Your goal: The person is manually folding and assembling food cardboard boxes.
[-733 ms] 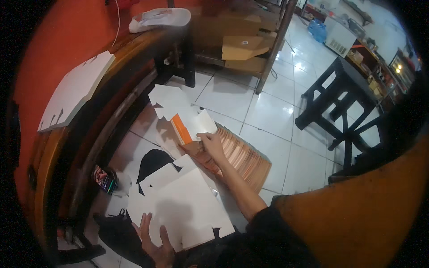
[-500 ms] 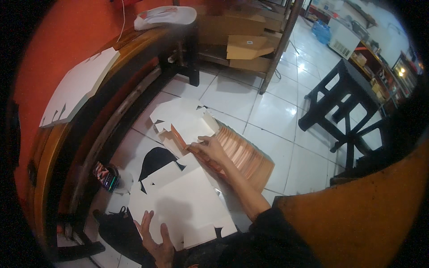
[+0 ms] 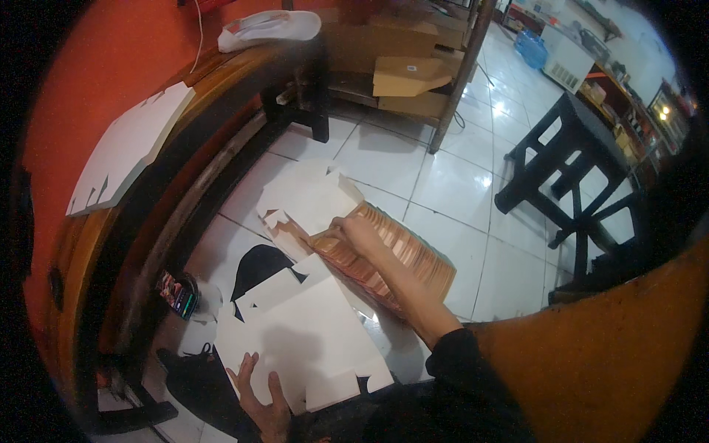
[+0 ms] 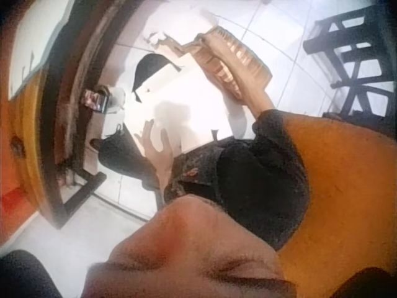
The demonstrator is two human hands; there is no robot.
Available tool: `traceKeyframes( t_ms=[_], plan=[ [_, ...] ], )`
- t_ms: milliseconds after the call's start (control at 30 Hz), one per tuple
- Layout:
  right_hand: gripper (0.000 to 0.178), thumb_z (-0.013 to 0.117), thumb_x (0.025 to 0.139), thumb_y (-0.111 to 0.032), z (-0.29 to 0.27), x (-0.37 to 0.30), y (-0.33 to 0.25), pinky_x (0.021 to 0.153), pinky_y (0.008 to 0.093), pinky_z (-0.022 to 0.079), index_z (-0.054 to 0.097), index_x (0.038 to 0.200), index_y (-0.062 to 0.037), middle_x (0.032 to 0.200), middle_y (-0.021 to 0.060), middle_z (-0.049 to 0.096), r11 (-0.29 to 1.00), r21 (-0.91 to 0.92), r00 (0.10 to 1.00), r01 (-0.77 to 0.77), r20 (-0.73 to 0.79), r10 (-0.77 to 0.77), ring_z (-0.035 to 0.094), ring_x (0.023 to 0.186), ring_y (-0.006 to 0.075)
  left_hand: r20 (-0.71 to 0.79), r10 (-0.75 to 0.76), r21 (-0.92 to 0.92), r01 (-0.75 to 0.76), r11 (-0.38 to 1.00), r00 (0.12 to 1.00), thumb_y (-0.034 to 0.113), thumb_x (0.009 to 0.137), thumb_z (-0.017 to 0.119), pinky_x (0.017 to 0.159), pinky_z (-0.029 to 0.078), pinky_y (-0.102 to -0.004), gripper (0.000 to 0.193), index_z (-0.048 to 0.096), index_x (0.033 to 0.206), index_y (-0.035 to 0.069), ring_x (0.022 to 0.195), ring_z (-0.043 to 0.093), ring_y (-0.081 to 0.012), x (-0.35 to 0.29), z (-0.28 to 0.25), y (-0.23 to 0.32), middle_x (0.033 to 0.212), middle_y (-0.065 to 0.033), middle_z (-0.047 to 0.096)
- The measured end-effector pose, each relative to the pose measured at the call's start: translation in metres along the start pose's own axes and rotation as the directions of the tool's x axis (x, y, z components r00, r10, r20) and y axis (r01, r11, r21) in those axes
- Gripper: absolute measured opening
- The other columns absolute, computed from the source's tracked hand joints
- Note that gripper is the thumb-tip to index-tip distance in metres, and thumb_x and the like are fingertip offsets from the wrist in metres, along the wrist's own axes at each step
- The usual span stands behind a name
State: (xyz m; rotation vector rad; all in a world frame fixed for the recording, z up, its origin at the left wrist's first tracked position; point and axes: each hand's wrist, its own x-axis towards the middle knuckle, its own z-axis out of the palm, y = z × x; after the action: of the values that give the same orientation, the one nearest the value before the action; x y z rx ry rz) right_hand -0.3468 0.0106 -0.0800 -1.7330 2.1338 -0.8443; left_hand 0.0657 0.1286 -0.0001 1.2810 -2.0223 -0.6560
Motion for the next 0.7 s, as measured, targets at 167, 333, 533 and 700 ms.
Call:
traceKeyframes(
  t_ms=[167,333,533,700],
  plan=[
    [0.02,0.069,0.101,-0.028,0.014,0.001,0.01,0.085,0.0505,0.055,0.078,0.103,-0.0097,0.097,0.0175,0.072,0.993,-0.114,0.998,0.004,-0.061,-0.011,0.07,0.097,0.0399,0.004,-0.012,0.033,0.012,0.999,1.0,0.012,0.102,0.067,0.131,0.007,-0.0686,0.046,0.052,0.145,0.002,0.146,0.053,-0.0423,-0.001,0.001,0.001,0.141,-0.0217,0.066],
    [0.015,0.071,0.096,-0.023,0.017,0.005,0.018,0.085,0.0493,0.056,0.078,0.1,-0.0106,0.098,0.0167,0.069,0.971,-0.232,0.996,-0.051,-0.082,0.032,0.07,0.098,0.0391,0.033,-0.004,0.009,0.004,1.0,0.999,0.014,0.103,0.066,0.131,0.007,-0.0681,0.048,0.051,0.147,0.002,0.146,0.054,-0.0409,0.0,-0.001,-0.004,0.141,-0.0211,0.066],
    [0.016,0.065,0.094,-0.016,0.009,0.015,0.009,0.091,0.0495,0.057,0.079,0.099,-0.0107,0.115,0.0177,0.069,0.854,-0.52,1.0,-0.002,0.006,0.005,0.069,0.113,0.0365,0.022,0.0,0.01,-0.001,1.0,1.0,0.012,0.102,0.067,0.131,0.007,-0.0675,0.049,0.051,0.147,0.0,0.141,0.059,-0.0394,-0.001,0.0,-0.006,0.139,-0.0227,0.067],
    [0.031,0.078,0.089,-0.043,0.028,0.027,0.008,0.122,0.0561,0.032,0.082,0.103,-0.0155,0.124,0.0132,0.069,0.865,-0.402,0.948,0.301,0.023,-0.319,0.062,0.127,0.0371,0.032,-0.006,0.001,0.006,1.0,0.999,0.009,0.101,0.068,0.131,0.008,-0.0672,0.051,0.051,0.148,0.0,0.141,0.059,-0.0399,-0.003,0.003,-0.004,0.139,-0.0225,0.068]
  ],
)
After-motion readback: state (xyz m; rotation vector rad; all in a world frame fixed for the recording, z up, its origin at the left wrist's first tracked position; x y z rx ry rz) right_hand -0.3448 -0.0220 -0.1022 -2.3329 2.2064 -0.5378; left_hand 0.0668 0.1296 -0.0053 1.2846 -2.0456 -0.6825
